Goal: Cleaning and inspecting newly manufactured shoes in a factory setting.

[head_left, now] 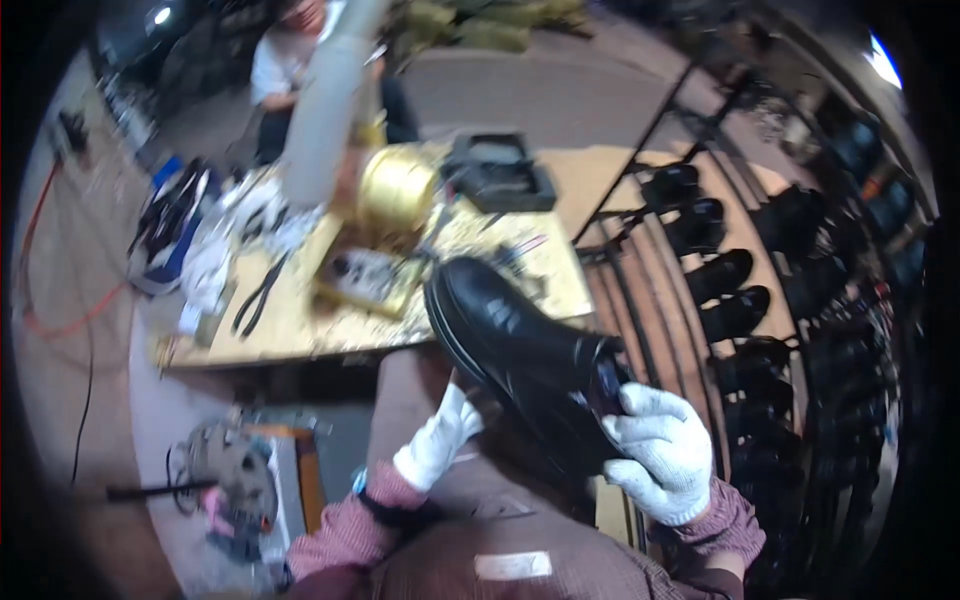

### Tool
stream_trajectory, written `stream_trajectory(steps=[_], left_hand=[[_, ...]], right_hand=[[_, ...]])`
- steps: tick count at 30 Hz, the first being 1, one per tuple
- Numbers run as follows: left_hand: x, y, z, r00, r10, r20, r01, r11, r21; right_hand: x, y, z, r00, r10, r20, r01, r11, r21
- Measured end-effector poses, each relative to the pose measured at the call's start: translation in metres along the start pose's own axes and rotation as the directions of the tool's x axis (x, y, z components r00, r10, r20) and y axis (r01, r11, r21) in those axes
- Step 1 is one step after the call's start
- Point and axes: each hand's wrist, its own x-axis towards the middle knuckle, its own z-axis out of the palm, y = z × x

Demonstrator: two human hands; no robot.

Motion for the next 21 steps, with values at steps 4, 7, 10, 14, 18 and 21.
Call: stream_trajectory(steps=[4,7,10,14,18,21], left_hand=[[0.006,0.068,0.004,0.911,0.172,-0.374,-0.375,0.723,-0.581],[0.003,0.073,-0.024,0.876,0.146,-0.459,-0.434,0.653,-0.621],[-0.001,0.072,-0.068,0.804,0.162,-0.572,-0.483,0.738,-0.470],[0.018,0.080,-0.128,0.736,0.204,-0.646,-0.574,0.694,-0.434],[0.037,0.098,-0.164,0.681,0.087,-0.727,-0.565,0.694,-0.446],[0.046,0.115,-0.168,0.623,0.091,-0.777,-0.547,0.761,-0.349]], right_hand=[[0.035,-0.001,0.057,0.973,-0.210,0.100,0.193,0.969,0.157],[0.048,-0.001,0.087,0.941,-0.263,0.215,0.231,0.959,0.161],[0.033,0.008,0.098,0.987,-0.081,0.137,0.074,0.996,0.056],[0.001,0.027,0.104,0.986,0.152,0.062,-0.150,0.988,-0.032],[-0.037,0.034,0.106,0.949,0.305,0.081,-0.302,0.952,-0.049],[-0.049,0.036,0.118,0.936,0.342,0.082,-0.340,0.940,-0.040]])
